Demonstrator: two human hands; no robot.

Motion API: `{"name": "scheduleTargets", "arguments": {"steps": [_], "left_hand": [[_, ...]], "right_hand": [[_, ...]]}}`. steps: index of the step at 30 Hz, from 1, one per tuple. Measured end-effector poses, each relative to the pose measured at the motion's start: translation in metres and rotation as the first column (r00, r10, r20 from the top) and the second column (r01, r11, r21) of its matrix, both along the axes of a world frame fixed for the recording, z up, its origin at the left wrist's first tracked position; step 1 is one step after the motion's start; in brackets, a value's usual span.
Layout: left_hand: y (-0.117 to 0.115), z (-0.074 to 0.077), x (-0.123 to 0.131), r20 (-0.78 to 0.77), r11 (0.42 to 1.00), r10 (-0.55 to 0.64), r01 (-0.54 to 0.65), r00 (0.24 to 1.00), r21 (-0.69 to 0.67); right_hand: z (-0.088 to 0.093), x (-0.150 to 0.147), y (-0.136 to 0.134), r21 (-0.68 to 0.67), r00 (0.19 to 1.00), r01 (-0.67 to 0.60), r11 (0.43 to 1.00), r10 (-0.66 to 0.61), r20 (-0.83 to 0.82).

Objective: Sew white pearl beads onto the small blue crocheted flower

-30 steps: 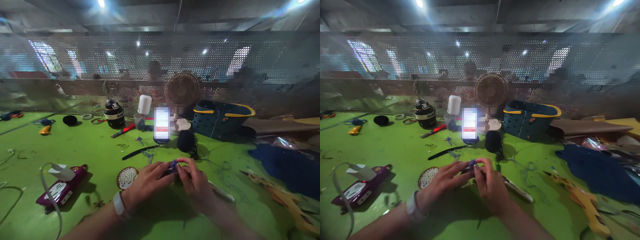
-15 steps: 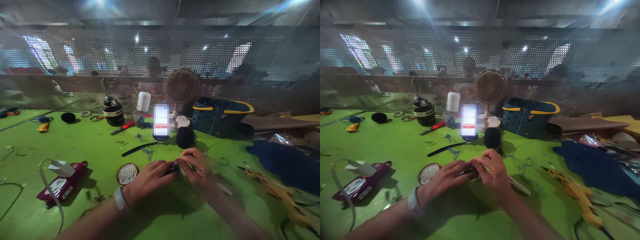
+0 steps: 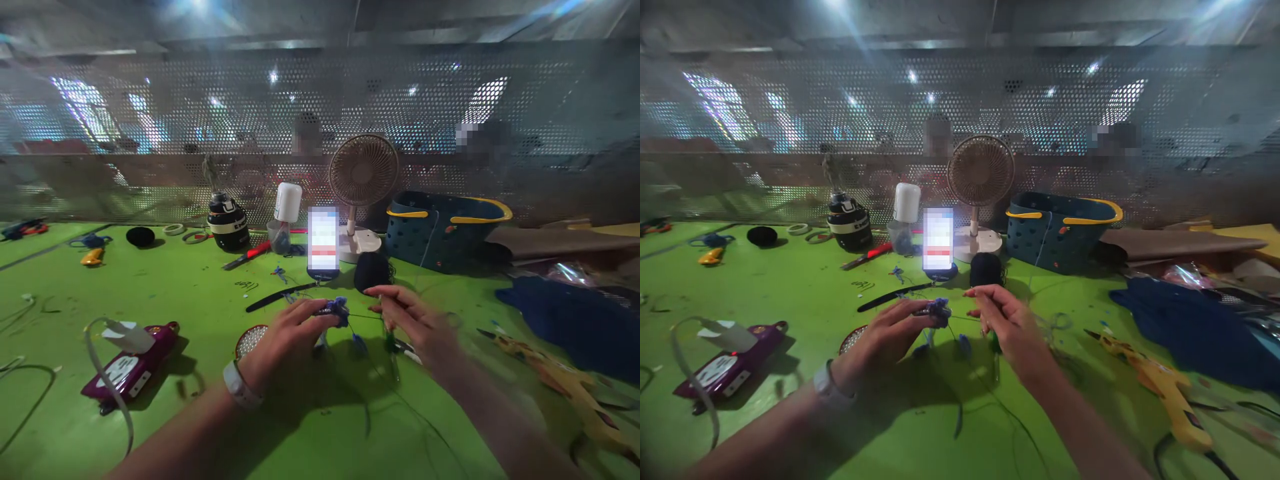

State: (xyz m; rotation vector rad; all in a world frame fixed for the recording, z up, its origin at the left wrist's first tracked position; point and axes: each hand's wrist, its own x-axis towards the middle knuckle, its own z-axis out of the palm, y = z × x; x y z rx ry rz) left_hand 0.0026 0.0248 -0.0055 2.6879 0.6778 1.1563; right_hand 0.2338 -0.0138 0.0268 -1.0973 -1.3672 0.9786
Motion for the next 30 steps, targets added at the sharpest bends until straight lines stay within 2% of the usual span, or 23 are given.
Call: {"name": "scheduleTargets", "arguments": {"steps": [4,8,10,13,15,20,24,30], "left_hand": [[0.012,-0.011,-0.002,0.11,0.999,0.035,-0.039,0.993,0.027],[0.022,-0.013,-0.006,0.193,0.992,0.082,-0.099,0.978,0.08],[0.023,-0.01,-0.006,0.21,0.988,0.089,-0.114,0.974,0.107],[0.021,-0.007,-0.005,0.206,0.99,0.062,-0.087,0.977,0.115],[0.02,-0.006,-0.003,0.211,0.991,0.042,-0.067,0.977,0.114],[0.017,-0.009,-0.001,0.206,0.991,0.012,-0.039,0.979,0.125],[0.014,-0.011,-0.002,0.168,0.997,0.022,-0.035,0.986,0.074],[0.01,-0.01,-0.002,0.167,0.999,-0.035,0.028,0.985,0.044]], "right_hand": [[0.001,0.008,-0.002,-0.056,0.964,-0.098,0.994,0.108,0.241],[-0.003,0.011,0.001,-0.054,0.926,-0.1,0.993,0.113,0.361],[-0.007,0.01,0.003,-0.056,0.937,-0.111,0.992,0.123,0.326],[-0.016,0.004,0.005,-0.085,0.968,-0.154,0.984,0.168,0.186],[-0.021,-0.001,0.004,-0.083,0.971,-0.174,0.981,0.185,0.15],[-0.026,-0.009,0.001,-0.055,0.955,-0.187,0.981,0.194,0.222],[-0.025,-0.01,0.002,-0.052,0.952,-0.185,0.981,0.192,0.239],[-0.025,-0.011,0.003,-0.027,0.953,-0.158,0.987,0.16,0.256]]}}
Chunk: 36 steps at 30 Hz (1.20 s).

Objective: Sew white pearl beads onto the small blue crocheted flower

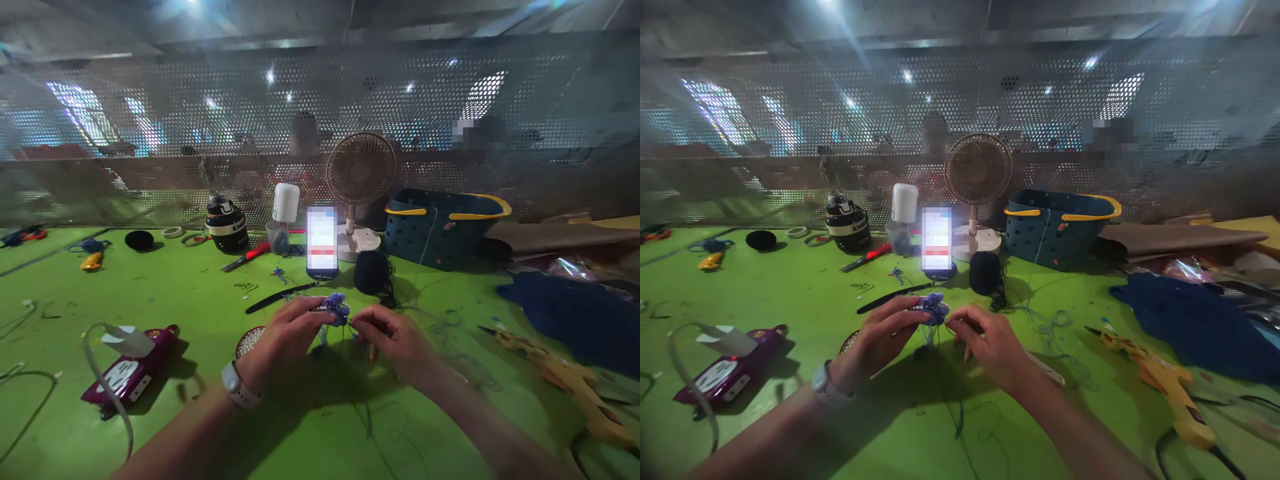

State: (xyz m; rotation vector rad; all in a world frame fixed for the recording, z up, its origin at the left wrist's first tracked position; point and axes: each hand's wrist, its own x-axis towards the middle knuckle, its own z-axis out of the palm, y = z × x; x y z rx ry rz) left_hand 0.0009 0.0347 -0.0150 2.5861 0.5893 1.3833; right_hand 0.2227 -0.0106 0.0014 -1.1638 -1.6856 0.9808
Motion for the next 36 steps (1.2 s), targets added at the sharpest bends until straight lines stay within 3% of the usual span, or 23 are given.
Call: {"name": "scheduleTargets", "arguments": {"steps": [8,22,28,36], "left_hand": [[-0.001,-0.005,0.002,0.006,0.997,-0.021,0.022,1.0,-0.08],[-0.002,-0.005,0.003,0.034,1.0,0.003,-0.002,0.999,-0.021],[-0.003,-0.004,0.003,0.017,0.999,0.001,-0.001,1.0,-0.034],[-0.009,0.004,0.004,-0.039,0.99,-0.113,0.109,0.993,-0.093]], "right_hand": [[-0.006,0.0,-0.001,0.013,0.999,0.027,1.0,-0.027,0.034],[-0.007,-0.001,0.0,0.013,1.0,-0.006,1.0,0.006,-0.001],[-0.009,-0.004,-0.001,-0.04,0.991,-0.016,0.999,0.01,-0.137],[0.001,-0.01,-0.007,-0.039,0.948,-0.04,0.998,0.026,-0.318]]}}
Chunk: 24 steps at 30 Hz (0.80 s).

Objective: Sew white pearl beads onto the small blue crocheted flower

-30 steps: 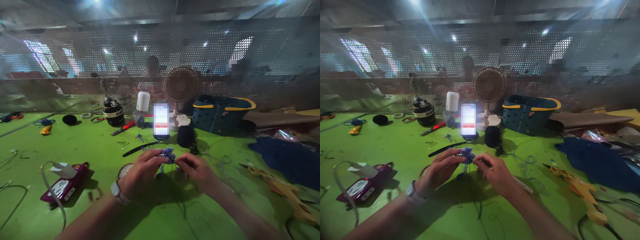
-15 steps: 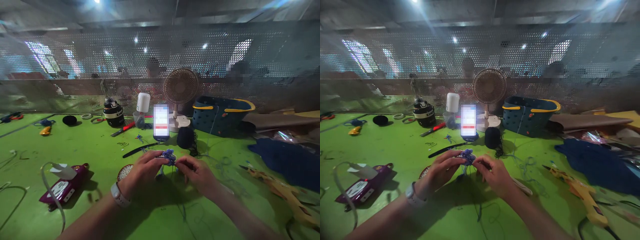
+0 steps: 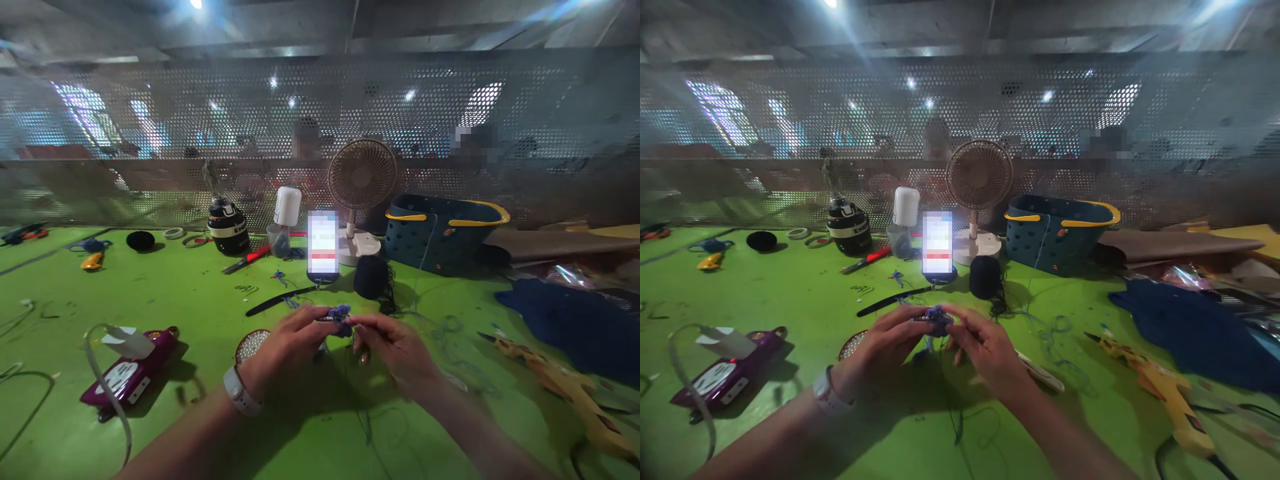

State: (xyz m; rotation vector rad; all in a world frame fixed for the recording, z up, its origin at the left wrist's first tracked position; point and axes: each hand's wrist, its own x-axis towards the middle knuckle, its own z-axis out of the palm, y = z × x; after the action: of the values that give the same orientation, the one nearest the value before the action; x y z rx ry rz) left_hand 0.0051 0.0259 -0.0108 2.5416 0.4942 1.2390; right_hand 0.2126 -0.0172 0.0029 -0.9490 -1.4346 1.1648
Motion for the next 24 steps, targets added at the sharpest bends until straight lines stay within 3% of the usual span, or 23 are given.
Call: {"name": "scheduleTargets", "arguments": {"steps": [4,7,10,12,17,21,24], "left_hand": [[0.002,0.002,-0.003,-0.072,0.999,0.03,-0.027,0.997,0.046],[0.008,-0.002,-0.008,-0.13,0.989,0.075,-0.057,0.989,0.134],[0.013,-0.003,-0.013,-0.194,0.968,0.125,-0.077,0.973,0.237],[0.015,-0.001,-0.015,-0.228,0.949,0.149,-0.074,0.962,0.308],[0.014,0.009,-0.017,-0.231,0.921,0.188,-0.089,0.955,0.38],[0.012,0.02,-0.026,-0.288,0.937,0.179,-0.074,0.941,0.341],[0.007,0.031,-0.032,-0.276,0.932,0.162,-0.054,0.948,0.359]], "right_hand": [[0.013,0.001,-0.003,0.003,0.998,0.049,0.999,-0.049,-0.049],[0.017,0.009,0.002,0.006,0.98,0.187,0.982,-0.186,-0.073],[0.018,0.02,0.014,-0.006,0.912,0.343,0.939,-0.334,-0.238],[0.023,0.026,0.021,-0.064,0.857,0.375,0.925,-0.372,-0.356],[0.059,0.04,0.02,-0.107,0.778,0.452,0.885,-0.45,-0.438],[0.095,0.066,0.007,-0.049,0.812,0.485,0.873,-0.47,-0.345],[0.112,0.095,-0.001,-0.013,0.822,0.5,0.866,-0.48,-0.305]]}}
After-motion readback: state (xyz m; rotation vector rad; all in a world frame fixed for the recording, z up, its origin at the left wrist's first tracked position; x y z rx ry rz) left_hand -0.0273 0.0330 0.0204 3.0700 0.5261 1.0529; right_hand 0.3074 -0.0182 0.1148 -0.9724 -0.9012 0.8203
